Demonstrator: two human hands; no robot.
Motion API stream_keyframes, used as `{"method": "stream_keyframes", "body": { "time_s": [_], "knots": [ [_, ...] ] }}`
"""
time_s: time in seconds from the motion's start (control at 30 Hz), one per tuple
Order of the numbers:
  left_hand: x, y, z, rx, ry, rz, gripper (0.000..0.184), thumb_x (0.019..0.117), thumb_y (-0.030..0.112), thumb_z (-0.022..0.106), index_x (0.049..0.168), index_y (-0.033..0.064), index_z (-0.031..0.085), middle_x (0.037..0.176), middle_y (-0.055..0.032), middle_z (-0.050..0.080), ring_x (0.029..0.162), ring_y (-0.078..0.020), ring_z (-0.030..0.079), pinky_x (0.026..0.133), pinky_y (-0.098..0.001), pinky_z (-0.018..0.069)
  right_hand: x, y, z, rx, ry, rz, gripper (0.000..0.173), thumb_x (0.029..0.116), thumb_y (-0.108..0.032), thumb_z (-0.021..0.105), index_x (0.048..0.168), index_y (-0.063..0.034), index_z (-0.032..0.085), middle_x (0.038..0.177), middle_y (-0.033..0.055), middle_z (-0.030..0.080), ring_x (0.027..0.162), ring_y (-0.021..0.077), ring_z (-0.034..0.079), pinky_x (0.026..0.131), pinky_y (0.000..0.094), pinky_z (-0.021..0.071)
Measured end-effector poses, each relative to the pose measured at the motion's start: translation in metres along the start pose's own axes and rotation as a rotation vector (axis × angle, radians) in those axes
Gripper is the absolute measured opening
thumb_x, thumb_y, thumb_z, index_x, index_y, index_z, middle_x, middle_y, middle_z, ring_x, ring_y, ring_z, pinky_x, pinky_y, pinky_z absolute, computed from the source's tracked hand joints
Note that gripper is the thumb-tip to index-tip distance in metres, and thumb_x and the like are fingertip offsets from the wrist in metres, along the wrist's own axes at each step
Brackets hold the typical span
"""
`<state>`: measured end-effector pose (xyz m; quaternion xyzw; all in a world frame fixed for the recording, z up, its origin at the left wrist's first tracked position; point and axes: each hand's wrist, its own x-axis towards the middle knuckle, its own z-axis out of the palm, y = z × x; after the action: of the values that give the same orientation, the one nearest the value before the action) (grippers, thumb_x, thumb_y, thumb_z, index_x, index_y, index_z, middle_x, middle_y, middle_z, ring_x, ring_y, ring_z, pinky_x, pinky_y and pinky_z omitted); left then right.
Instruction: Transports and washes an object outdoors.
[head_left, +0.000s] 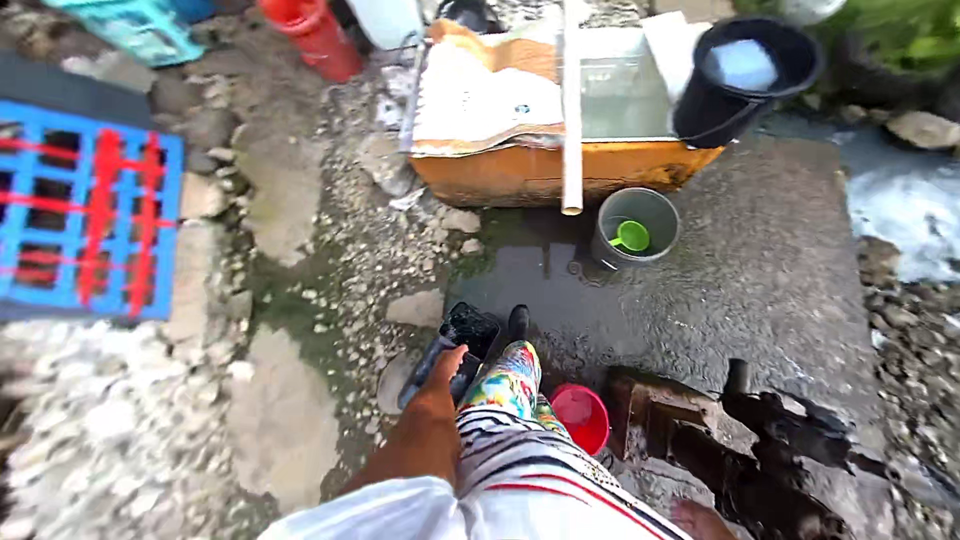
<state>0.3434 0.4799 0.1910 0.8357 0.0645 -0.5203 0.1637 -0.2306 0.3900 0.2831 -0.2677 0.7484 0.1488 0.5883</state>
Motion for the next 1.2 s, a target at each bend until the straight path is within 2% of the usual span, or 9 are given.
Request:
{"method": "stream_keyframes", "body": {
  "time_s": [0.1, 0.2, 0.3, 0.43, 0.53, 0.77, 0.9, 1.07, 1.2],
  "knots": [
    [0.0, -0.063, -0.048, -0.206, 0.045, -0.142, 0.041, 0.1071, 0.044, 0.049, 0.101, 0.0051, 0.061, 0.076, -0.0009, 0.048, 0.058, -0.0104, 0.042, 0.056, -0.0273, 0.0403, 0.058, -0.081, 0.003, -0.217, -0.041, -0.102, 0.036, 0.1094, -0.019, 0.049, 0.139, 0.0013, 0.057, 0.134, 0.0238, 0.064, 0.118, 0.0359, 0.063, 0.097, 0.0545, 0.0501],
    [-0.015, -0.118, -0.084, -0.435, 0.069, -0.226, 0.037, 0.1075, 0.04, 0.05, 0.101, 0.005, 0.06, 0.072, -0.0001, 0.046, 0.054, -0.0098, 0.041, 0.052, -0.0258, 0.0396, 0.054, -0.183, 0.029, -0.398, -0.061, -0.148, 0.038, 0.1089, -0.019, 0.052, 0.141, 0.0011, 0.056, 0.137, 0.0249, 0.061, 0.121, 0.0392, 0.062, 0.098, 0.0565, 0.0493],
    [-0.014, -0.167, -0.11, -0.625, 0.08, -0.332, 0.038, 0.108, 0.039, 0.048, 0.087, 0.008, 0.053, 0.064, -0.0002, 0.044, 0.048, -0.0101, 0.04, 0.046, -0.0251, 0.0397, 0.05, -0.277, 0.063, -0.544, -0.083, -0.115, 0.043, 0.1094, -0.023, 0.051, 0.145, 0.0004, 0.051, 0.139, 0.0255, 0.06, 0.124, 0.0405, 0.061, 0.102, 0.0589, 0.0479],
    [0.011, -0.228, -0.141, -0.857, 0.066, -0.457, 0.042, 0.11, 0.039, 0.043, 0.079, 0.0098, 0.047, 0.056, -0.0003, 0.042, 0.042, -0.0114, 0.039, 0.042, -0.0268, 0.039, 0.042, -0.404, 0.145, -0.712, -0.04, -0.123, 0.045, 0.1081, -0.029, 0.054, 0.142, 0.0008, 0.053, 0.134, 0.0253, 0.063, 0.121, 0.0407, 0.062, 0.1, 0.0617, 0.0488],
    [0.022, -0.263, -0.153, -0.983, 0.093, -0.558, 0.041, 0.1098, 0.041, 0.042, 0.086, 0.0093, 0.05, 0.059, -0.0009, 0.043, 0.044, -0.013, 0.039, 0.043, -0.0302, 0.0402, 0.02, -0.501, 0.236, -0.832, -0.049, -0.185, 0.044, 0.1096, -0.026, 0.051, 0.143, 0.0023, 0.052, 0.139, 0.0257, 0.06, 0.126, 0.0408, 0.059, 0.103, 0.0604, 0.0471],
    [0.033, -0.226, -0.223, -1.234, 0.178, -0.613, 0.038, 0.1104, 0.038, 0.04, 0.083, 0.0124, 0.047, 0.055, 0.0012, 0.043, 0.04, -0.01, 0.041, 0.039, -0.0258, 0.0406, -0.047, -0.683, 0.445, -1.093, -0.113, -0.351, 0.039, 0.1086, -0.017, 0.053, 0.142, 0.0034, 0.053, 0.138, 0.0264, 0.06, 0.122, 0.0394, 0.061, 0.102, 0.056, 0.0474],
    [0.078, -0.197, -0.268, -1.299, 0.224, -0.556, 0.039, 0.1111, 0.037, 0.036, 0.082, 0.013, 0.047, 0.053, 0.0021, 0.044, 0.039, -0.0089, 0.042, 0.039, -0.0253, 0.0413, -0.059, -0.776, 0.509, -1.129, -0.162, -0.334, 0.037, 0.1099, -0.019, 0.05, 0.142, 0.001, 0.053, 0.135, 0.0247, 0.061, 0.116, 0.0365, 0.064, 0.096, 0.055, 0.0504],
    [0.092, -0.055, -0.402, -1.191, 0.402, -0.511, 0.03, 0.1132, 0.019, 0.034, 0.105, -0.0038, 0.051, 0.065, -0.0008, 0.043, 0.046, -0.0046, 0.036, 0.046, -0.0192, 0.0381, -0.096, -0.907, 0.565, -1.053, -0.043, -0.301, 0.035, 0.1098, -0.017, 0.049, 0.138, 0.003, 0.054, 0.131, 0.0262, 0.062, 0.111, 0.0357, 0.064, 0.095, 0.0521, 0.0507],
    [0.159, -0.019, -0.468, -1.275, 0.415, -0.474, 0.035, 0.1119, 0.03, 0.037, 0.096, 0.0025, 0.053, 0.057, 0.0004, 0.045, 0.041, -0.0055, 0.04, 0.04, -0.0206, 0.0387, -0.135, -1.033, 0.65, -1.137, 0.022, -0.507, 0.034, 0.1097, -0.014, 0.05, 0.135, 0.0081, 0.057, 0.134, 0.032, 0.06, 0.119, 0.0455, 0.059, 0.101, 0.0599, 0.0441]
  ]
}}
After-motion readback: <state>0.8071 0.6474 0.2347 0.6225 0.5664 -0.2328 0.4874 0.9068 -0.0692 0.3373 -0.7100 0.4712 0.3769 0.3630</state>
